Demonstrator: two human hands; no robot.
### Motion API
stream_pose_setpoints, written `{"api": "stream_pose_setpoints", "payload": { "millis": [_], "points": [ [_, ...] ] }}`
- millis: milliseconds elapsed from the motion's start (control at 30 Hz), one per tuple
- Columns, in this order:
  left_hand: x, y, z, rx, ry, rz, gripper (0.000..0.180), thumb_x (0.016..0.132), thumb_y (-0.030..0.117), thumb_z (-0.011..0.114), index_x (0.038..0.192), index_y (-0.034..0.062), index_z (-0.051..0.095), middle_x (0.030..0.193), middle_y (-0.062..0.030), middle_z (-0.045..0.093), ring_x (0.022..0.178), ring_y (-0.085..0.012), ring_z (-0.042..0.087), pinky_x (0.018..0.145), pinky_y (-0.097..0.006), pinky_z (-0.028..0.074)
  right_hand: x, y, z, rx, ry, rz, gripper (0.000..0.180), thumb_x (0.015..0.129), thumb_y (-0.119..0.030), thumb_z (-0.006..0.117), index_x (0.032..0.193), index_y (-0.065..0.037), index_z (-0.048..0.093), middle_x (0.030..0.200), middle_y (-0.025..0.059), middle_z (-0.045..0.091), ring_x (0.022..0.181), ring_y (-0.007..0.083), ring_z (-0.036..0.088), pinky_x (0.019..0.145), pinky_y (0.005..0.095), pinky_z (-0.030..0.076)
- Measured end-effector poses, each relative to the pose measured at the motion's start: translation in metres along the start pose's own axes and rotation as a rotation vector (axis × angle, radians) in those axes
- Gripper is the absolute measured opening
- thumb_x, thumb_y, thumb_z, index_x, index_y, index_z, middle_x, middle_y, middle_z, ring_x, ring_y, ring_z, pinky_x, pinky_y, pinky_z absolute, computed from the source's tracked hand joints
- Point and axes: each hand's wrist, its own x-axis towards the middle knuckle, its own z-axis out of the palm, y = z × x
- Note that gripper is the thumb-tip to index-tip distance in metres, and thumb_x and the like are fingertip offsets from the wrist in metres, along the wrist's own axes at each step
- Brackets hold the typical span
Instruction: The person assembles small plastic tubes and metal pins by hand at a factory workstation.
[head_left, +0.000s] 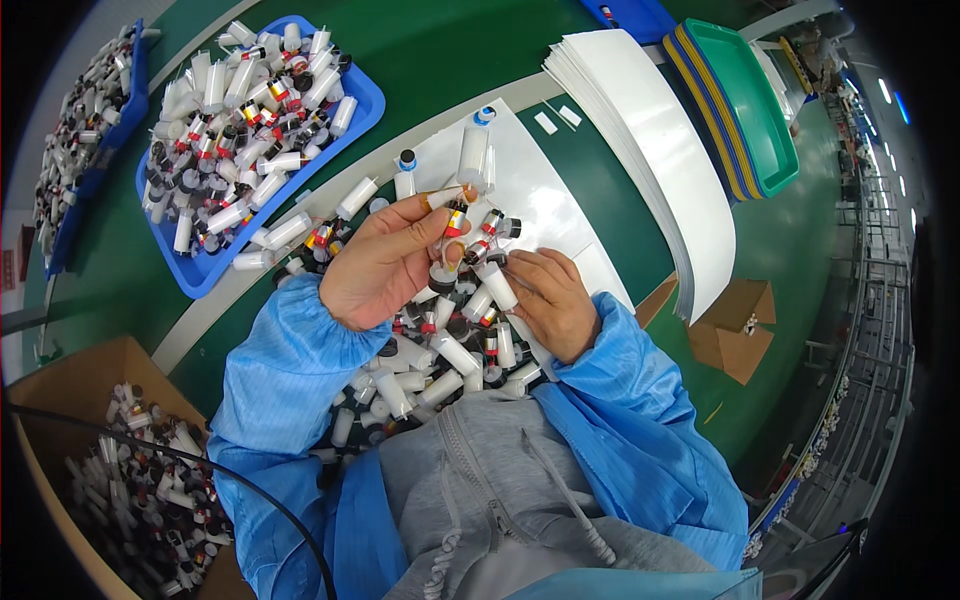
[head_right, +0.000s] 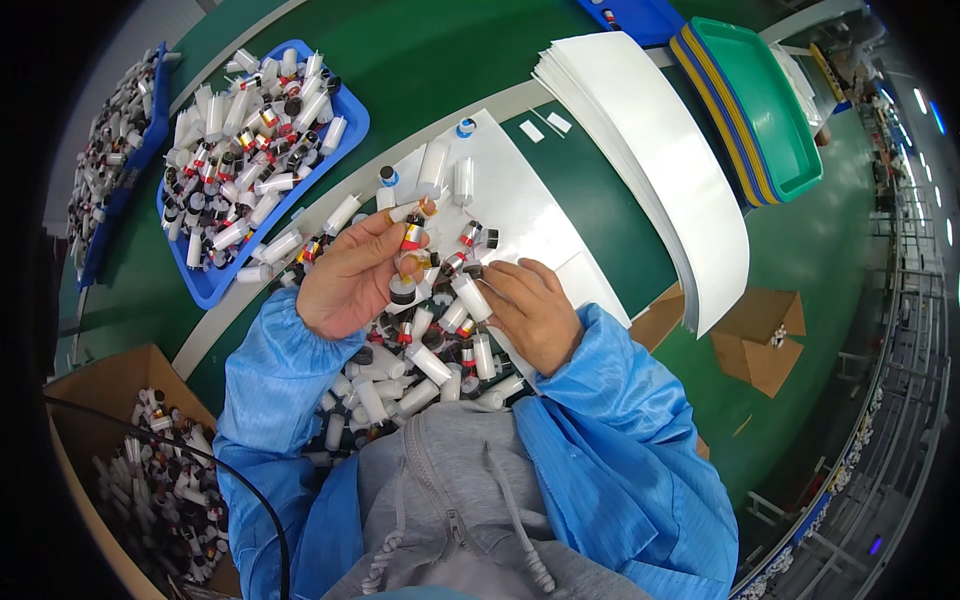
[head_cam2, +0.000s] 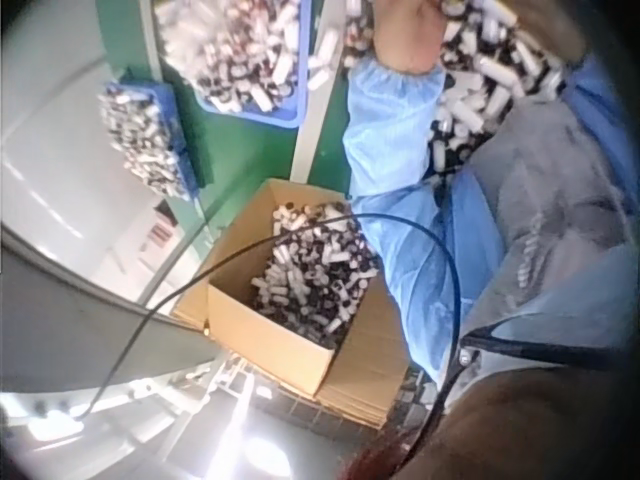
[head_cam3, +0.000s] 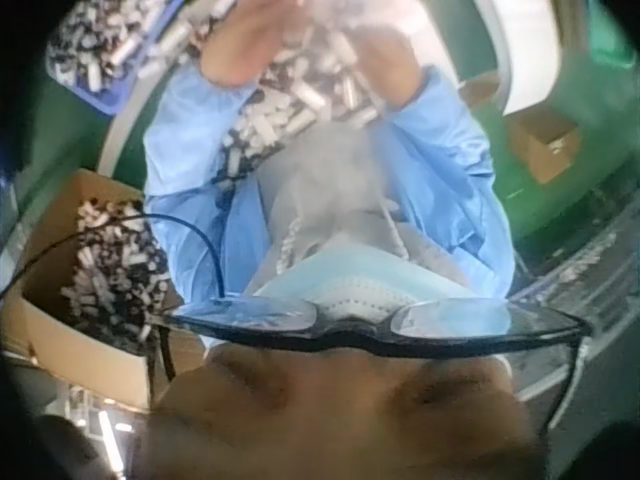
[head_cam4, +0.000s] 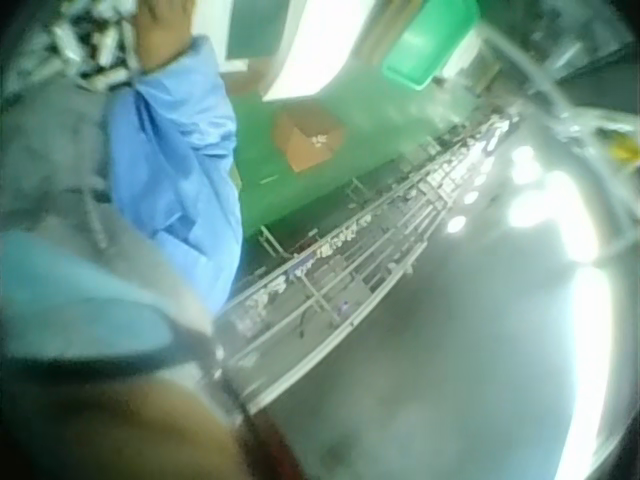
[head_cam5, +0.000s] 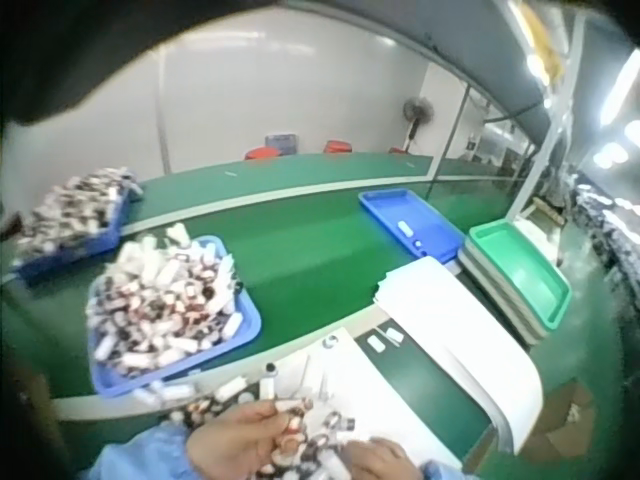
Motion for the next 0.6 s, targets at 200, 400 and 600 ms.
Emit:
{"api": "stream_pose_setpoints", "payload": {
  "millis": [200, 400, 600],
  "points": [
    [0.002, 0.003, -0.004, 0.021, -0.008, 0.001, 0.035, 0.099, 0.011, 0.05, 0.13, -0.0037, 0.049, 0.109, -0.0119, 0.064, 0.079, -0.0124, 0.06, 0.076, -0.027, 0.052, 0.0, 0.003, 0.007, 0.051, 0.053, -0.066, 0.038, 0.069, -0.006, 0.069, 0.104, 0.007, 0.062, 0.111, 0.0167, 0.058, 0.106, 0.0313, 0.056, 0.092, 0.0432, 0.044],
    [0.003, -0.002, -0.006, 0.126, -0.081, 0.018, 0.033, 0.099, 0.01, 0.049, 0.131, -0.0014, 0.05, 0.113, -0.0055, 0.061, 0.097, -0.0114, 0.057, 0.079, -0.025, 0.047, 0.001, -0.003, 0.006, 0.028, 0.06, 0.001, 0.031, 0.071, -0.006, 0.065, 0.1, 0.001, 0.059, 0.107, 0.0137, 0.056, 0.102, 0.0291, 0.055, 0.088, 0.0413, 0.042],
    [-0.001, -0.005, -0.001, 0.088, -0.049, 0.002, 0.033, 0.099, 0.007, 0.045, 0.131, -0.0012, 0.049, 0.112, -0.0092, 0.061, 0.093, -0.0143, 0.057, 0.079, -0.03, 0.047, -0.008, 0.0, 0.011, -0.017, 0.241, -0.05, 0.03, 0.077, -0.013, 0.067, 0.104, -0.002, 0.063, 0.105, 0.0088, 0.059, 0.106, 0.0234, 0.056, 0.094, 0.0382, 0.043]
  ]
}}
